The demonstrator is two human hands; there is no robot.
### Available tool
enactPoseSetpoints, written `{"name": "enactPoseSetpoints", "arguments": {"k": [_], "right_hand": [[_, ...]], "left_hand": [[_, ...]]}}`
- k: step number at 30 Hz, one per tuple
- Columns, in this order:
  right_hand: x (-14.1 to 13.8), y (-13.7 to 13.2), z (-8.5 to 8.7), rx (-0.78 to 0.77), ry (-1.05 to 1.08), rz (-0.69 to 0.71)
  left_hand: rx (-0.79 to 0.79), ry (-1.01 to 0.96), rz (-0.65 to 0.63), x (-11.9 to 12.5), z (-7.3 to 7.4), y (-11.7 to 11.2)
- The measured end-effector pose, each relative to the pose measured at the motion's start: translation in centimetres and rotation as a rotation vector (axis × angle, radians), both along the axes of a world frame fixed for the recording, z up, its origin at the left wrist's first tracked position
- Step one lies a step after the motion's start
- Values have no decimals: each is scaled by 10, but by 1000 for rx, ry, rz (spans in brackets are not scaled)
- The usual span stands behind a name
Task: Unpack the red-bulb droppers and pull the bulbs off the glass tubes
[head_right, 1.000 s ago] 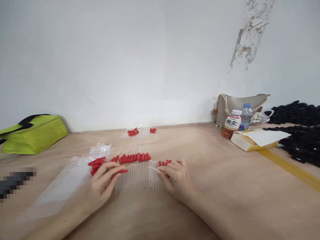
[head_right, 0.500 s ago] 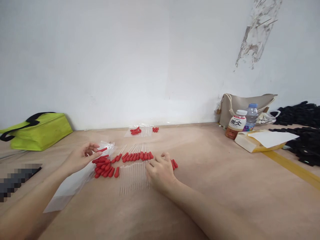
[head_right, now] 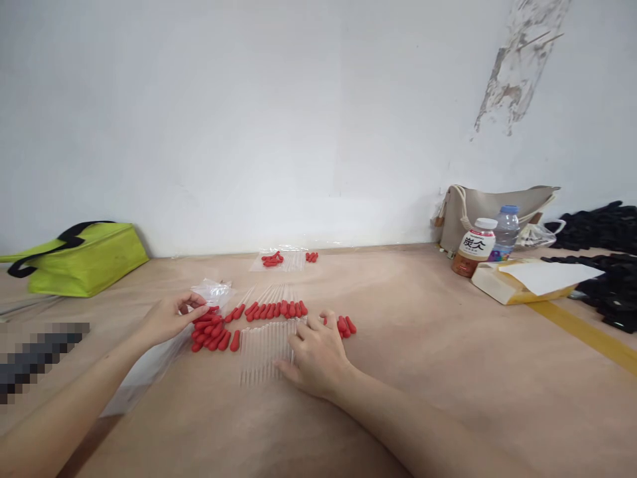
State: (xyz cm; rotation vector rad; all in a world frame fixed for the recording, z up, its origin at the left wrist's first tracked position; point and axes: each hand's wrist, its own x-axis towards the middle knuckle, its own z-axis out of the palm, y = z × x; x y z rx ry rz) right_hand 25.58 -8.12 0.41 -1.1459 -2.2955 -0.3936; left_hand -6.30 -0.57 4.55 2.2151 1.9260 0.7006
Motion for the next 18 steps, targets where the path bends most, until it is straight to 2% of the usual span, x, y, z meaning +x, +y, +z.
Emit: {"name": "enactPoseSetpoints", "arguments": {"k": [7, 11, 14, 18], "right_hand": [[1, -1, -2, -14, -6, -2], [4, 1, 4, 37, 51, 3], [12, 7, 13, 98, 124, -36], [31, 14, 17, 125, 143, -93]], "left_hand": [[-26, -21, 83, -1, 6, -1], [145, 65, 171, 6, 12, -7], [292, 214, 76, 25, 15, -11], [216, 437, -85, 57, 15, -7]]}}
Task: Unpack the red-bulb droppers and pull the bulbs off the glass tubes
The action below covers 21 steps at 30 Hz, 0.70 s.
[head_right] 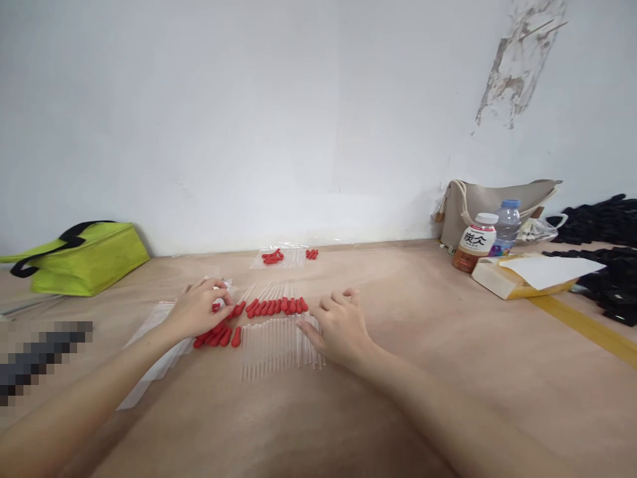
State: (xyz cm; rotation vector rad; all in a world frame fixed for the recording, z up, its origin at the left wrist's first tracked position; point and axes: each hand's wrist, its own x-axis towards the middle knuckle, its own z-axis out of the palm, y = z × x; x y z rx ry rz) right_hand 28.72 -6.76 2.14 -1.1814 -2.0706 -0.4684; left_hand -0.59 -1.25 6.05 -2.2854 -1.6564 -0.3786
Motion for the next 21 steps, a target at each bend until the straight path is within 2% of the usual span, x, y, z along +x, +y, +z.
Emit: {"name": "enactPoseSetpoints", "arguments": {"k": [3, 7, 12, 16, 19, 21], "right_hand": [[18, -3, -8, -2, 31, -17], [36, -12, -20, 5, 126, -21], [41, -10, -20, 9, 199, -11], [39, -8, -20, 9, 212, -8], [39, -10, -21, 29, 218, -26], [39, -11, -22, 52, 230, -41]], "left_hand": [[-30, 99, -25, 15, -2, 5], [44, 205, -26, 22, -7, 4], [146, 280, -51, 26, -16, -1], [205, 230, -42, 25, -16, -1], [318, 123, -20, 21, -11, -8], [381, -6, -106, 21, -10, -19]]}}
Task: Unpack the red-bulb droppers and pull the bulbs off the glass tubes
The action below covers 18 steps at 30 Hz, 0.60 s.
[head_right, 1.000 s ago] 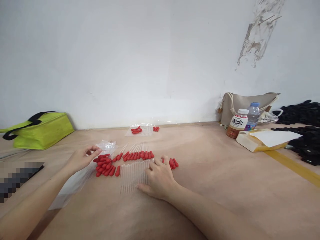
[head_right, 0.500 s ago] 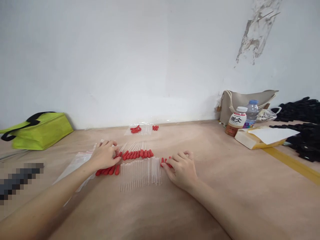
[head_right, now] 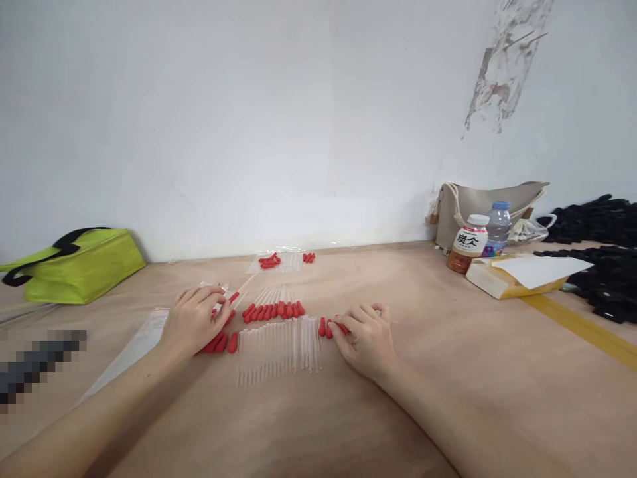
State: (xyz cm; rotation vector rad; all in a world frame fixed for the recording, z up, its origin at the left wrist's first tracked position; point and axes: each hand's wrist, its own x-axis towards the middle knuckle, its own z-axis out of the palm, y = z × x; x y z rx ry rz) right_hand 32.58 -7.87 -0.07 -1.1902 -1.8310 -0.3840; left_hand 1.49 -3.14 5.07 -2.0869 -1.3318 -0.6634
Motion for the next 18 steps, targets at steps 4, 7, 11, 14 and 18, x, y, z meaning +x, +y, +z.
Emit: {"name": "enactPoseSetpoints", "arguments": {"k": [4, 7, 11, 14, 18], "right_hand": [[-3, -6, -1, 105, -52, 57], [-9, -13, 2, 134, -184, 168], [-18, -20, 3, 121, -261, 263], [-23, -20, -2, 120, -242, 291], [-27, -21, -8, 67, -256, 327]], "left_hand": [[-20, -207, -388, 13, -14, -35], [-22, -239, -599, 28, -34, -57], [-7, -273, -714, 40, -52, -65], [-27, -286, -729, 39, -56, -62], [-35, -260, -748, 39, -53, -62]]}}
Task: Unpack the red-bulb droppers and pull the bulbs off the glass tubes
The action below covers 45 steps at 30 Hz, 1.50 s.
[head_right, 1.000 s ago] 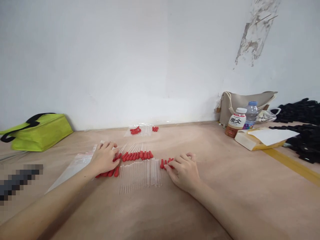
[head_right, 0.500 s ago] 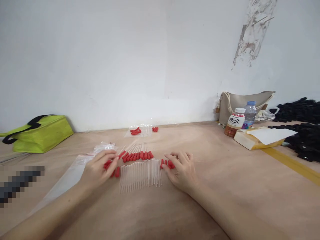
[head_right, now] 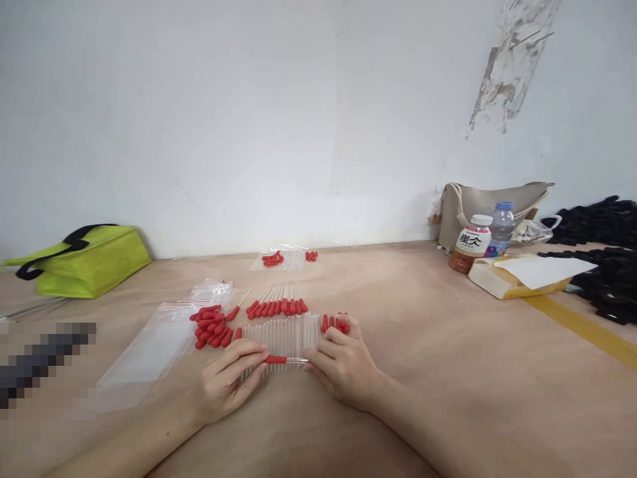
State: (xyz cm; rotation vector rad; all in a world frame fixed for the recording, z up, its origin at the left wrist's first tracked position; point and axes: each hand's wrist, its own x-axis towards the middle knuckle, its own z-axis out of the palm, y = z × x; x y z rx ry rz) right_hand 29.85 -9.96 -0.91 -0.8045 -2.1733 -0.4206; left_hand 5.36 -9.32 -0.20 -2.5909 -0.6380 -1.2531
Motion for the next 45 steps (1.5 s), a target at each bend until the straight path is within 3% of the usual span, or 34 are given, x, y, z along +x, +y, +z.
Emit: {"name": "enactPoseSetpoints", "arguments": {"k": [6, 16, 22, 26, 30, 35, 41, 45], "right_hand": [[-7, -6, 3, -48, -23, 50], [-3, -9, 2, -14, -91, 70], [3, -11, 2, -35, -64, 106], [12, -7, 1, -86, 38, 16], [11, 1, 3, -140, 190, -76], [2, 11, 18, -135, 362, -102], [-23, 30, 30, -28, 174, -149], [-40, 35, 20, 2, 46, -187]], "left_hand": [[33, 168, 28, 8, 12, -3], [-78, 208, -9, 4, 5, -6], [-6, 230, -28, 1, 4, -8], [15, 143, 26, -10, 9, -8], [-35, 92, 135, -19, 20, -1], [-234, -26, 404, -35, 44, 31], [-675, 75, 549, -69, 78, 76], [-677, 30, 638, -85, 89, 83]]}}
